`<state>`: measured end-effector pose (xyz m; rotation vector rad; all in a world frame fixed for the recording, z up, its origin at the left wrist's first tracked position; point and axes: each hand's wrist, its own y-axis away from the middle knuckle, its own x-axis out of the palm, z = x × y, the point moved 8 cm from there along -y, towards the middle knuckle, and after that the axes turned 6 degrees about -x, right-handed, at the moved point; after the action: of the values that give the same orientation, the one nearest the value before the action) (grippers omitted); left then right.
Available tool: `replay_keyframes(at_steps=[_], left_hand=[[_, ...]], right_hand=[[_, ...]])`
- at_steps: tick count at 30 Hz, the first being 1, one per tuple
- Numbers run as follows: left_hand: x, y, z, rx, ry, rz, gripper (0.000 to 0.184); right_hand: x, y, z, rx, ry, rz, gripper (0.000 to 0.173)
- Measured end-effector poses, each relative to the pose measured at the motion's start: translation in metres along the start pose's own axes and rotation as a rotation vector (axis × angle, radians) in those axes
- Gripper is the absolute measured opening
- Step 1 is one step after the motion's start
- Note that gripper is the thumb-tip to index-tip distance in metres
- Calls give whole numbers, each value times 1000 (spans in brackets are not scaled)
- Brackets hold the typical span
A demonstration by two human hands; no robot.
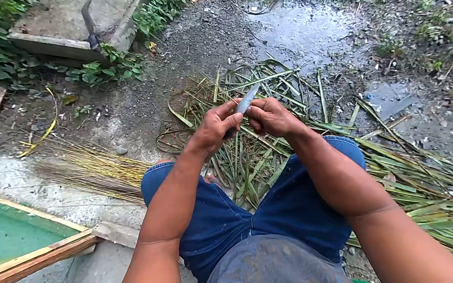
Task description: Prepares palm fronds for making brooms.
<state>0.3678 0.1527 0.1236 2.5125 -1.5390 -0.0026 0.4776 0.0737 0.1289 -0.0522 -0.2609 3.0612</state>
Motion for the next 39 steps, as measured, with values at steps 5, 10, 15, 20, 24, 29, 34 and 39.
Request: replay_keyframes(at_steps=[5, 10, 15, 20, 24, 29, 34, 39], left_hand=[[-37, -6, -8, 69, 82, -155, 43], [-10, -5, -3, 40, 20, -51, 41], [-54, -8, -17, 101, 102, -240, 38], [11, -3, 1, -5, -17, -3, 41], [-40, -12, -10, 71, 93, -179, 35], [-7, -3, -5, 34, 41, -58, 41], [-81, -6, -22, 125, 179, -315, 34], [-90, 3, -27, 185, 251, -364, 35]], right_hand=[[-1, 2, 2, 4, 35, 4, 30], [-4, 5, 2, -4, 11, 24, 30], [-5, 8, 3, 0, 82, 47, 31], [-11, 4, 1, 7, 43, -47, 25], [-8, 6, 4, 3, 84, -43, 25], [-8, 3, 3, 2, 84, -46, 24], [-7, 8, 6, -45, 145, 47, 25], [-9, 8, -5, 51, 295, 158, 25]])
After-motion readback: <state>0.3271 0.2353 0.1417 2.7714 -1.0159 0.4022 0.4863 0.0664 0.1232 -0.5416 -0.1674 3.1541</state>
